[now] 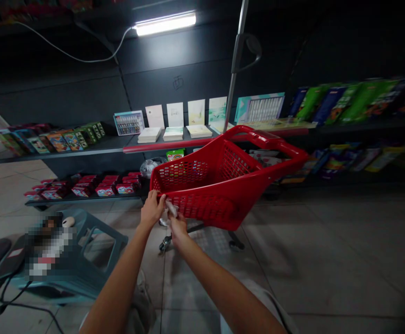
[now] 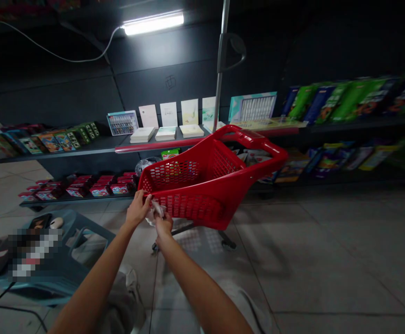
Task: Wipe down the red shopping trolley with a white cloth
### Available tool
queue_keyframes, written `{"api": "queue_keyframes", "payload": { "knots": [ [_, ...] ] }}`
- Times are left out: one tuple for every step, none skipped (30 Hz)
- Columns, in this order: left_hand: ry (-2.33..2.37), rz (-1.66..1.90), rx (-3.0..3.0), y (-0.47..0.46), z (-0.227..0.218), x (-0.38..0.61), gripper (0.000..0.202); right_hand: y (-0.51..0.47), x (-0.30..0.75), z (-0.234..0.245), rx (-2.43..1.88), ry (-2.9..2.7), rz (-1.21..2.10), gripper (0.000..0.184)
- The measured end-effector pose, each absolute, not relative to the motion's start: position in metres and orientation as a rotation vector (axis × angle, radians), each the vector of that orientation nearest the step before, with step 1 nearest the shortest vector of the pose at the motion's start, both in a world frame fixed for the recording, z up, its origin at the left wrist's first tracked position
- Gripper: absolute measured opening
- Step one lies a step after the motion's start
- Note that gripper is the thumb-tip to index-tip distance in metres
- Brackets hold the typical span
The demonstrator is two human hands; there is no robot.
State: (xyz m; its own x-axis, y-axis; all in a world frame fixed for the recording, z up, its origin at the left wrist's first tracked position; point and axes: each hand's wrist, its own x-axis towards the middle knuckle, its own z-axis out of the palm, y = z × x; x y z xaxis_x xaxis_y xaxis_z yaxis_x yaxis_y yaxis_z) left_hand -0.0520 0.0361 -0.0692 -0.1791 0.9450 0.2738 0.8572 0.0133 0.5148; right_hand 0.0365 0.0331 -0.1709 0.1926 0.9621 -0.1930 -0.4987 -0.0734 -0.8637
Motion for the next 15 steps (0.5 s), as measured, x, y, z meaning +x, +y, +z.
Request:
{"api": "queue_keyframes", "payload": {
  "knots": [
    [2.115, 0.906, 1.918, 0.037, -0.07, -0.053, 0.045, 0.037, 0.049, -0.171, -1.064, -0.537, 1.315, 0.038],
    [2.103, 0.923, 1.925, 0.038, -0.071, -0.054, 0.045, 0.04, 0.062, -0.17, -1.1, -0.485, 1.292, 0.038],
    [2.094, 0.94, 1.932, 0.039, -0.072, -0.054, 0.045, 0.044, 0.077, -0.168, -1.127, -0.448, 1.26, 0.037],
    [2.085, 0.955, 1.939, 0.039, -0.073, -0.054, 0.045, 0.048, 0.093, -0.165, -1.142, -0.426, 1.223, 0.036],
    [2.082, 0.966, 1.943, 0.039, -0.073, -0.054, 0.045, 0.051, 0.111, -0.163, -1.152, -0.409, 1.184, 0.036],
    [2.082, 0.971, 1.943, 0.039, -0.073, -0.054, 0.045, 0.055, 0.128, -0.159, -1.165, -0.389, 1.141, 0.036],
    [2.083, 0.972, 1.941, 0.038, -0.073, -0.054, 0.045, 0.058, 0.146, -0.155, -1.181, -0.37, 1.091, 0.037],
    [2.084, 0.972, 1.938, 0.038, -0.073, -0.054, 0.045, 0.06, 0.164, -0.152, -1.199, -0.356, 1.034, 0.038],
    [2.081, 0.972, 1.937, 0.037, -0.073, -0.054, 0.044, 0.062, 0.182, -0.148, -1.221, -0.346, 0.968, 0.04],
    [2.073, 0.979, 1.94, 0.037, -0.073, -0.054, 0.044, 0.064, 0.2, -0.144, -1.248, -0.342, 0.896, 0.042],
    [2.061, 0.993, 1.948, 0.038, -0.073, -0.055, 0.043, 0.066, 0.217, -0.14, -1.279, -0.342, 0.821, 0.044],
    [2.045, 1.013, 1.959, 0.038, -0.074, -0.055, 0.043, 0.068, 0.234, -0.137, -1.311, -0.343, 0.746, 0.046],
    [2.03, 1.036, 1.969, 0.039, -0.074, -0.056, 0.042, 0.069, 0.248, -0.135, -1.343, -0.343, 0.671, 0.046],
    [2.017, 1.057, 1.977, 0.04, -0.075, -0.056, 0.041, 0.07, 0.261, -0.135, -1.374, -0.343, 0.596, 0.046],
    [2.005, 1.075, 1.981, 0.041, -0.076, -0.056, 0.041, 0.071, 0.271, -0.136, -1.399, -0.353, 0.519, 0.046]
  ]
}}
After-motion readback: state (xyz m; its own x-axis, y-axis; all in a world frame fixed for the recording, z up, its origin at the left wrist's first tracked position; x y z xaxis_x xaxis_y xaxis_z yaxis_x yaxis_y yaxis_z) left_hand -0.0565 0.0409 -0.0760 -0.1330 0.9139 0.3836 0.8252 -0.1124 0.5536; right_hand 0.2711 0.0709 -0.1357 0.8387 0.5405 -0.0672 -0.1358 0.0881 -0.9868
